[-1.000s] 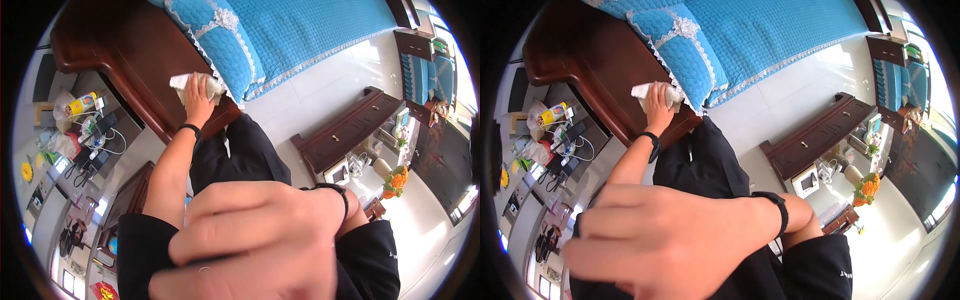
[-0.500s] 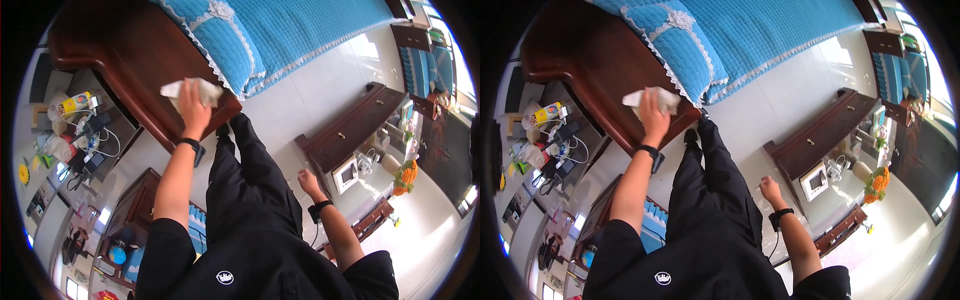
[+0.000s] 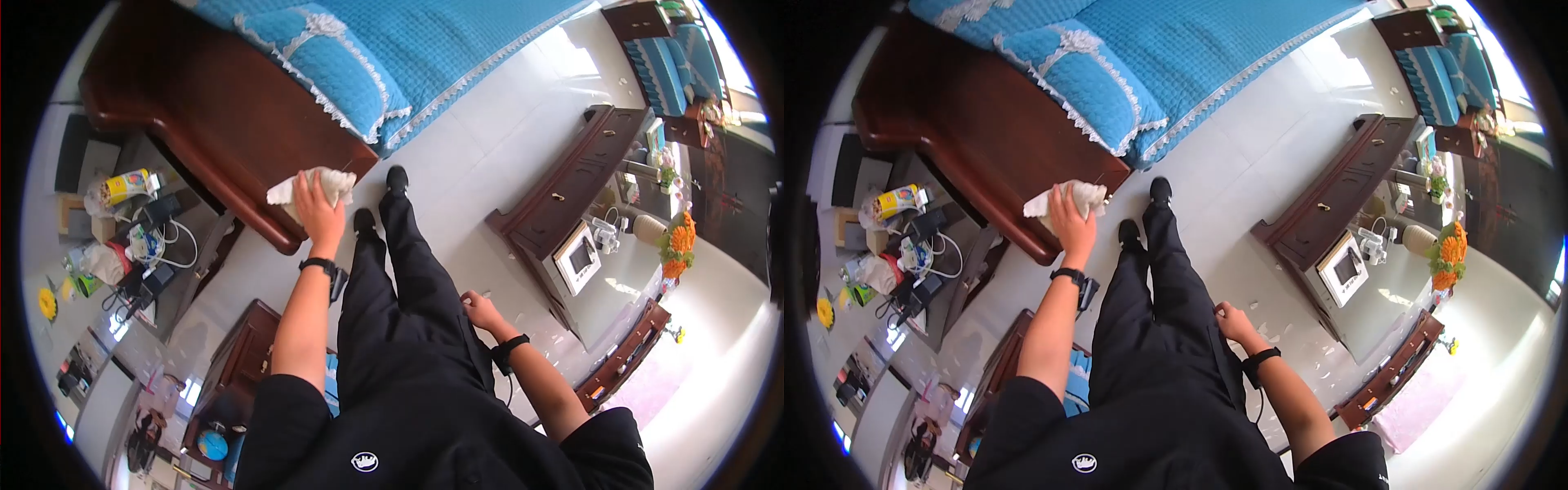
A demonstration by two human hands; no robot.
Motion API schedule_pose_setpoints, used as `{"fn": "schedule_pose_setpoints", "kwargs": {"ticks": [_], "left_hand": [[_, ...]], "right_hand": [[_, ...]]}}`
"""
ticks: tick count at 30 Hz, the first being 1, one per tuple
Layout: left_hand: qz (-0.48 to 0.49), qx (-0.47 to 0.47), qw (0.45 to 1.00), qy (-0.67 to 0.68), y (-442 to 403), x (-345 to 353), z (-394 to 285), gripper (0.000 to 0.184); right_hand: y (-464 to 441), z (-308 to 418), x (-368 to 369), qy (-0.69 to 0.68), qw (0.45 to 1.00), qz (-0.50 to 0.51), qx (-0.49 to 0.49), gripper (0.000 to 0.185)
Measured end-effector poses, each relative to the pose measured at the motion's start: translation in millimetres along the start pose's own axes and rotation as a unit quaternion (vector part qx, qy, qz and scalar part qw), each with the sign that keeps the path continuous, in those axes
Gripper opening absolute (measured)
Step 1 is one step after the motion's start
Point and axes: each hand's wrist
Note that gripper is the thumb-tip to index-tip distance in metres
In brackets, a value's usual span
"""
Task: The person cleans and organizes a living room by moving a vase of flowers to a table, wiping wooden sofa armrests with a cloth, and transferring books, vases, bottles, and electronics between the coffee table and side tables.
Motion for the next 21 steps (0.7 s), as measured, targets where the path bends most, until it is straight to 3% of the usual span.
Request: {"fn": "schedule_pose_setpoints", "kwargs": {"ticks": [3, 5, 8, 10, 12, 16, 18, 21], "left_hand": [[0.06, 0.017, 0.997, -0.035, -14.9, -17.1, 12.8, 0.079], [0.054, -0.016, 0.995, -0.087, -33.4, -15.7, 32.5, 0.076], [0.025, -0.062, 0.989, -0.13, -61.9, -7.1, 62.1, 0.067], [0.056, -0.109, 0.975, -0.184, -73.8, -15.6, 38.9, 0.064], [0.073, -0.092, 0.973, -0.2, -67.2, -8.0, 46.5, 0.064], [0.163, -0.123, 0.956, -0.211, -26.1, -4.2, 4.2, 0.063], [0.227, -0.19, 0.941, -0.163, -9.3, 3.6, -42.8, 0.064], [0.343, -0.172, 0.923, 0.009, 1.5, 39.9, -123.2, 0.057]], "right_hand": [[-0.2, -23.0, -10.2, -0.025, 1.0, 0.008, -0.013, 0.031], [1.1, -39.8, -13.3, -0.25, 0.968, -0.02, 0.014, 0.032], [0.9, -63.8, -16.4, -0.324, 0.945, -0.035, 0.038, 0.034], [-2.0, -74.8, -21.2, -0.308, 0.95, -0.038, 0.046, 0.035], [-14.1, -85.2, -23.2, -0.207, 0.977, -0.047, 0.029, 0.034], [-34.5, -105.7, -55.9, -0.202, 0.978, -0.029, 0.039, 0.034], [-41.8, -117.1, -77.0, -0.249, 0.967, -0.038, 0.035, 0.034], [-48.6, -128.4, -113.7, -0.266, 0.961, -0.077, -0.012, 0.035]]}}
Point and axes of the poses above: each hand's wrist, its own y-axis away from the middle knuckle, its own x-axis out of the palm, z = x × y, and after that the axes turned 3 degrees about y, right-handed
